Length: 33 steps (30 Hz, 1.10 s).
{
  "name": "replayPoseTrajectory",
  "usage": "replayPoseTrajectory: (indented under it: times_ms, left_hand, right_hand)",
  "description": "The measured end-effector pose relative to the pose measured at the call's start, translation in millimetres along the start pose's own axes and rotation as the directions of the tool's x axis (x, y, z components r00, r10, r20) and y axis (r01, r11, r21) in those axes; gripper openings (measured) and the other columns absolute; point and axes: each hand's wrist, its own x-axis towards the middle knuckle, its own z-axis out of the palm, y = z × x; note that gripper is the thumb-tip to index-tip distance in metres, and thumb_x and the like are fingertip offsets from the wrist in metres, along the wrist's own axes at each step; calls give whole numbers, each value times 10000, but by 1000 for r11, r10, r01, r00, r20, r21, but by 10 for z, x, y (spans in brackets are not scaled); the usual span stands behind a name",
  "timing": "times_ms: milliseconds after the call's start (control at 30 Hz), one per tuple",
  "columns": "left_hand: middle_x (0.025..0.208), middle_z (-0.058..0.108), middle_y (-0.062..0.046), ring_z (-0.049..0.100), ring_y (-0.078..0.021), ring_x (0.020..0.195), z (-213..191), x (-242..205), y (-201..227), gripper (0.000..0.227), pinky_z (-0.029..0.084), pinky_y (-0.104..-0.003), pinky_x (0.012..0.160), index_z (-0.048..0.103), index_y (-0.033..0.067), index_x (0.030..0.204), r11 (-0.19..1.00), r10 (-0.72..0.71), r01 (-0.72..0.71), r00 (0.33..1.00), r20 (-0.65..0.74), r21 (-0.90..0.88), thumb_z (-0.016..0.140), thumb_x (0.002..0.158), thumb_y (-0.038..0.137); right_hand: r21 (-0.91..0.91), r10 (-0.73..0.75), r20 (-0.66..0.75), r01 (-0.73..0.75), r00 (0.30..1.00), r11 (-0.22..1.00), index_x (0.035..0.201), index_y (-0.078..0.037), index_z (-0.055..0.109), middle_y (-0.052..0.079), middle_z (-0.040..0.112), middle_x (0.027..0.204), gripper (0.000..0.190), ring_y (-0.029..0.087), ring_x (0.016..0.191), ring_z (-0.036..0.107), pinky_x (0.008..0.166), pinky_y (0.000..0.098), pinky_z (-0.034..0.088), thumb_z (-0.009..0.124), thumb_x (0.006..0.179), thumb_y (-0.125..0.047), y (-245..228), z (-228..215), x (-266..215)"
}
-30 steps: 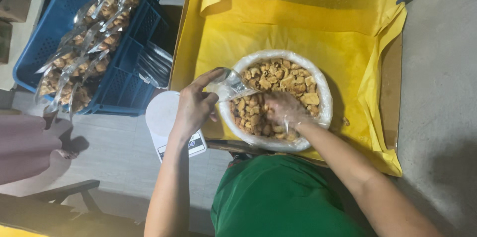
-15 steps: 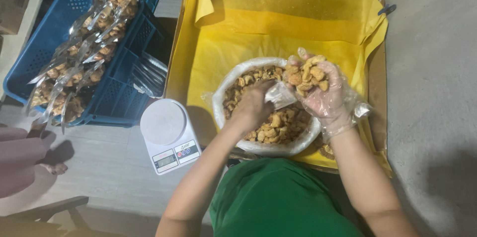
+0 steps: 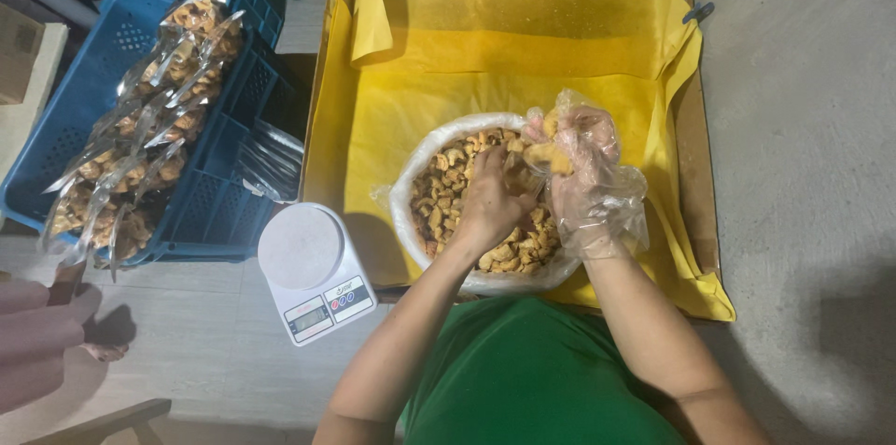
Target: The person scoops snack pieces from a large bowl into small clear plastic bags, weighs each bag on a digital scale, and places the filled bags into a blue crate. The process is repeated multiple times throughout the clip.
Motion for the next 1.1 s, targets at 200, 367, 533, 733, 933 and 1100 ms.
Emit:
replayPoseTrajectory:
  times_ms: [200, 367, 533, 733, 933, 1100]
  left_hand:
    - [1393, 449, -263, 727, -316, 845, -141, -40, 121, 758, 679, -320, 566, 372, -49, 1463, 893, -246, 282, 958, 145, -351, 647, 758, -100]
    - [1294, 598, -267, 755, -255, 747, -390, 9, 141, 691, 686, -304, 573, 394, -26, 1457, 808, -240, 299, 954, 180, -508, 608, 803, -84]
    - [1200, 626, -342, 719, -244, 650, -863, 72, 1, 675, 675, -308, 605, 431, -15, 1495, 721, -269, 272, 957, 105, -637, 593, 841, -57]
    - [1123, 660, -335, 687, -185, 648, -1206, 84, -56, 645, 673, -315, 646, 441, -52, 1500, 801, -222, 160, 974, -38, -577, 549, 865, -82]
    - [1236, 652, -281, 706, -177, 669, -1219, 51, -29, 593, 668, -310, 652, 430, -67, 1475, 810, -204, 144, 978, -42, -569, 579, 902, -56]
    - [1343, 575, -267, 705, -182, 697, -1241, 28, -51, 615, 677, -321, 668, 434, -79, 1470, 823, -176, 123, 983, -44, -554, 568, 870, -81]
  right_hand:
    - [-183, -7, 162, 37, 987, 982, 1262, -106, 571, 69, 602, 1155, 254, 227, 1083, 636, 966, 408, 500, 706, 1081, -221, 10, 119, -47]
    - [-507, -4, 166, 89, 986, 857, 1233, -168, 611, 52, 674, 1127, 350, 186, 1145, 667, 1204, 395, 449, 546, 1036, -451, -276, 72, 120]
    - [-607, 331, -150, -352, 931, 713, 1120, -99, 601, 62, 645, 1317, 420, 223, 1283, 618, 1089, 469, 502, 671, 931, -468, -375, -401, 104]
    - [-987, 579, -23, 74, 815, -143, 1422, -217, 430, 134, 301, 1622, 575, 387, 1475, 284, 1148, 597, 260, 499, 959, -552, 696, -1122, 255]
    - [-949, 608, -117, 92, 785, -302, 1452, -273, 477, 78, 340, 1619, 499, 337, 1425, 383, 1237, 523, 294, 388, 1000, -464, 966, -901, 163]
    - [-956, 747, -247, -282, 617, -82, 1478, -277, 474, 77, 459, 1521, 577, 270, 1436, 397, 1225, 496, 314, 485, 971, -552, 480, -458, -32]
